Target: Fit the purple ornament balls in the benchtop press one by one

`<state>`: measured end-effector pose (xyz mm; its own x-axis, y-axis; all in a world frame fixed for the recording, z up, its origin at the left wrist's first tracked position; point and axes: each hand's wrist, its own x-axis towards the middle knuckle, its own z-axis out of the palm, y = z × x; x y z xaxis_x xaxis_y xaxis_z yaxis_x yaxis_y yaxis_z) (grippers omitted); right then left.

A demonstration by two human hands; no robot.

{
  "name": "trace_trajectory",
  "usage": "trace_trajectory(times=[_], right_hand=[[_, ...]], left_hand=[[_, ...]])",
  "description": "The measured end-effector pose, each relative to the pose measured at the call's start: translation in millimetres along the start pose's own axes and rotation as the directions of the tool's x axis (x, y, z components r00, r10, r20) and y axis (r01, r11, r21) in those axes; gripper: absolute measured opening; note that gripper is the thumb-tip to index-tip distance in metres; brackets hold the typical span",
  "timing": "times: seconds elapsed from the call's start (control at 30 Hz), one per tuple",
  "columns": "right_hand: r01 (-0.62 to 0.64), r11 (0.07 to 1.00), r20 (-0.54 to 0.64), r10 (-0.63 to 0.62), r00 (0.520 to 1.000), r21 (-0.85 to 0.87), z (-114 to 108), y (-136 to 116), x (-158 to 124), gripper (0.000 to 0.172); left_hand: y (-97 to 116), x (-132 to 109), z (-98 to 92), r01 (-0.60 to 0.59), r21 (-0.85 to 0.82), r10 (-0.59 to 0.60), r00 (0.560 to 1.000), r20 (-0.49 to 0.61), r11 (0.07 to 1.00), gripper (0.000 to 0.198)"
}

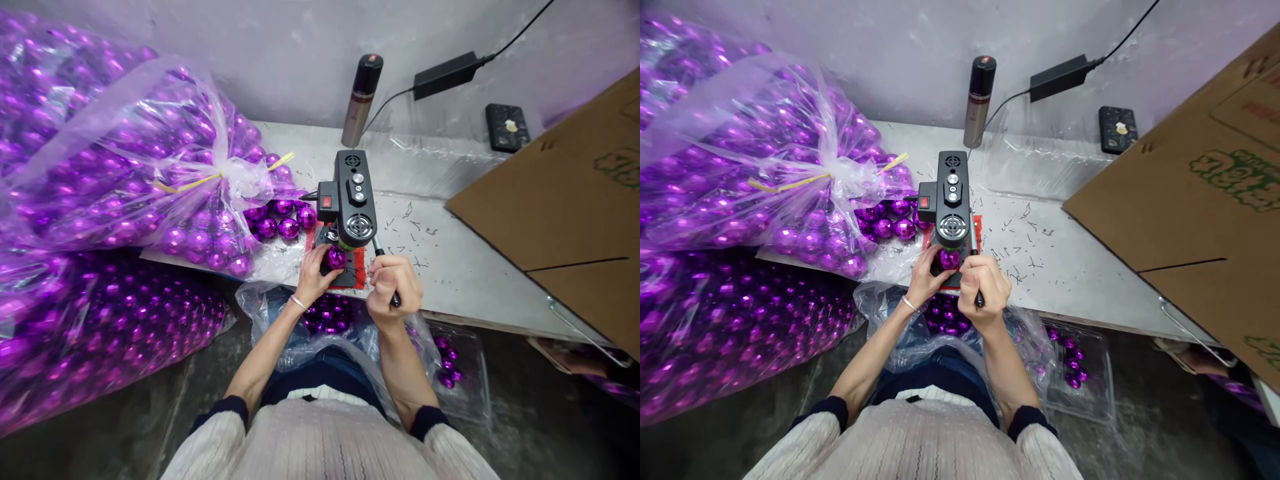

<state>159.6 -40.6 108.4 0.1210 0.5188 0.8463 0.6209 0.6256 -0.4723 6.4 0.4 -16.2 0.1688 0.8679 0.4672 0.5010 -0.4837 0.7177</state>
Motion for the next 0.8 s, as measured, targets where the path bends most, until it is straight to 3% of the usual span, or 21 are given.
trace_trajectory(times=[0.3,0.53,0.8], right_hand=[[0.001,1.000,-0.034,0.000,0.999,0.018,4,6,-17,0.025],[0.099,0.993,-0.069,-0.095,0.993,0.061,14,26,-41,0.027],[0.075,0.990,-0.120,-0.061,0.991,0.117,22,33,-52,0.030]], left_hand=[[-13,-2,8.1,-0.053,-0.053,0.052,0.999,-0.008,0.997,0.068],[-9,-1,5.3,0.003,-0.069,-0.001,0.999,0.033,0.998,0.068],[-7,-2,6.8,0.060,-0.056,-0.057,0.997,0.046,0.997,0.063]])
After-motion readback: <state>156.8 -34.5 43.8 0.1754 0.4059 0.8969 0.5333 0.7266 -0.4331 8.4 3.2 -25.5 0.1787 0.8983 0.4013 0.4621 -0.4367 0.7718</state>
